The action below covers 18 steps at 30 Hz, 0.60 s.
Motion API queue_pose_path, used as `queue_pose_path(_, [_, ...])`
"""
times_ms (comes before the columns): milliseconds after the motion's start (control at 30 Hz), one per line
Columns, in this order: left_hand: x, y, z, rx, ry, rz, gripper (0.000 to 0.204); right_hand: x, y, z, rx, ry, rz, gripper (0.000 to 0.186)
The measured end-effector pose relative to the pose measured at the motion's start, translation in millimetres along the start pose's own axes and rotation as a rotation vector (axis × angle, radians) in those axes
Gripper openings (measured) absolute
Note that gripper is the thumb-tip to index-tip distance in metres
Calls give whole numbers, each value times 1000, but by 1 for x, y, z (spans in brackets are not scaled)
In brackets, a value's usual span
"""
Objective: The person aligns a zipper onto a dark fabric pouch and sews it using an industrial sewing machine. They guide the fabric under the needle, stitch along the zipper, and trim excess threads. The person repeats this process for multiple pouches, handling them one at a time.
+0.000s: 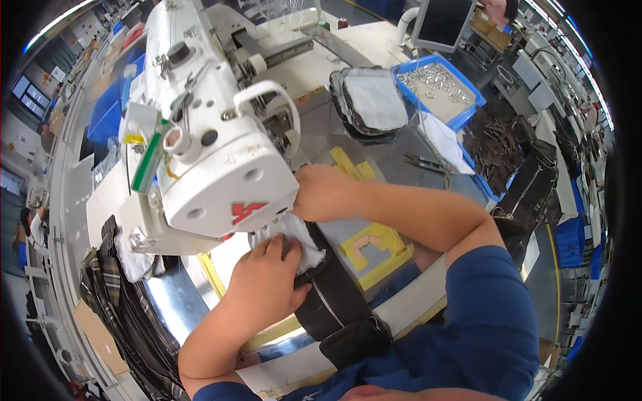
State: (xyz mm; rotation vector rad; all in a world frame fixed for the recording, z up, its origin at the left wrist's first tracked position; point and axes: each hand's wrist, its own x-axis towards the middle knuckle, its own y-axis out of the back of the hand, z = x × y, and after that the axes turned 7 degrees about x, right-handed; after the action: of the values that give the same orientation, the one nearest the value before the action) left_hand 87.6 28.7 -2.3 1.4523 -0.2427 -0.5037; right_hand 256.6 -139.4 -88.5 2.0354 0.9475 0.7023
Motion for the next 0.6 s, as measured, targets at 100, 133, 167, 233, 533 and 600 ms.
queue_pose_path(100, [1, 4, 2, -8, 28, -90, 70, -1, 0, -3, 31, 11, -8, 24])
queue_pose_path(133, [-1, 4, 1, -2, 18, -67, 70, -1, 1, -6, 41, 18, -18, 24])
queue_pose_path(167, [-3, 1, 0, 4, 7, -45, 70, 1, 4, -9, 53, -34, -32, 24])
queue_pose_path(233, [-4, 0, -1, 14, -4, -23, 70, 1, 12, -18, 75, -140, -60, 23])
queue_pose_path(533, [4, -6, 4, -12, -59, 42, 79, 2, 17, 5, 1, -76, -80, 22])
queue_pose_path(600, [5, -6, 6, -23, -83, 56, 80, 0, 23, 7, -13, -80, -109, 23])
